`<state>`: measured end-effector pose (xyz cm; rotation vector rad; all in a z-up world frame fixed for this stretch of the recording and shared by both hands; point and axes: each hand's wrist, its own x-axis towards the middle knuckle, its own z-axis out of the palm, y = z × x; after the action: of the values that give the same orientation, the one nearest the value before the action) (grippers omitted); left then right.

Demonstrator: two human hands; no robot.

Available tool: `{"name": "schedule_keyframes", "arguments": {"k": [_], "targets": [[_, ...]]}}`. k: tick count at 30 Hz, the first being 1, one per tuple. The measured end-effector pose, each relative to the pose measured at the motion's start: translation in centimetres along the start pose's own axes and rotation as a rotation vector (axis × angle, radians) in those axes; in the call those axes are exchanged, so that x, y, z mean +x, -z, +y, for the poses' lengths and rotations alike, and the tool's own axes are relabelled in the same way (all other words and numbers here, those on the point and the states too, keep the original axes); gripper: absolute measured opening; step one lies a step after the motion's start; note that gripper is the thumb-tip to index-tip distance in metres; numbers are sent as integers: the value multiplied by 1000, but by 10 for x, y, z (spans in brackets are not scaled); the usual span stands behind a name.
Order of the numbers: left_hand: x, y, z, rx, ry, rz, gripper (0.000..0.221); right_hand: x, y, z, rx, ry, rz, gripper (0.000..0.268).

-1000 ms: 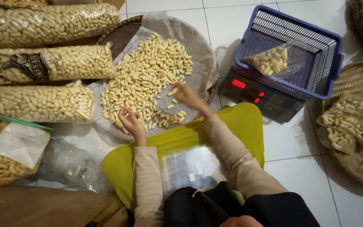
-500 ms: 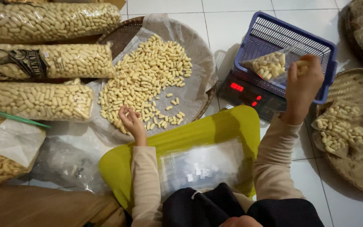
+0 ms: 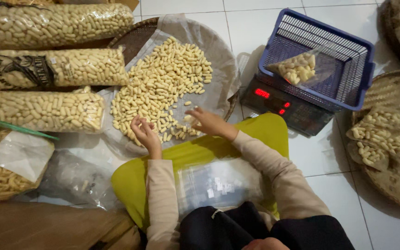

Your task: The person scoops small, cylindrical snack pieces from a large woven tray into clear plastic bags. They place each filled bag onto a digital scale to check the weight, then move the bag to a blue basket. The person repeats this process continuously.

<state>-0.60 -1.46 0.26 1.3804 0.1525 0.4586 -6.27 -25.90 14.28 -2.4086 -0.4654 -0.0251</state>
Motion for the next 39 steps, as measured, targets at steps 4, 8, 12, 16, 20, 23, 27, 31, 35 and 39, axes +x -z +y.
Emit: {"name": "schedule_keyframes", "arguments": {"k": [4, 8, 12, 16, 20, 23, 27, 31, 35, 39], "targets": [[4, 1, -3, -20, 7, 23, 28, -19, 17, 5, -113, 135, 268, 51], [1, -3, -3, -10, -34, 6, 28, -76, 131, 36, -466, -70, 887, 22], [-1, -10, 4, 9, 12, -19, 26, -130, 257, 62, -692, -419, 786, 12], [-4, -8, 12, 37, 13, -31, 25, -99, 276, 100, -551, -386, 303, 15], [-1, -6, 12, 41, 1, -17, 27, -81, 256, 127, -576, -307, 35, 21], [-2, -7, 8, 3, -9, -15, 27, -100, 235, 131, -850, -340, 240, 30], [-3, -8, 8, -2, 4, -17, 27, -107, 223, 131, -879, -404, 309, 38], [-3, -7, 13, -7, 21, -7, 27, -95, 232, 125, -847, -606, 336, 48], [-4, -7, 15, 1, 36, -9, 27, -94, 245, 101, -1160, -625, 465, 29], [-3, -9, 14, -5, 10, -25, 26, -96, 247, 56, -1222, -618, 598, 11]]}}
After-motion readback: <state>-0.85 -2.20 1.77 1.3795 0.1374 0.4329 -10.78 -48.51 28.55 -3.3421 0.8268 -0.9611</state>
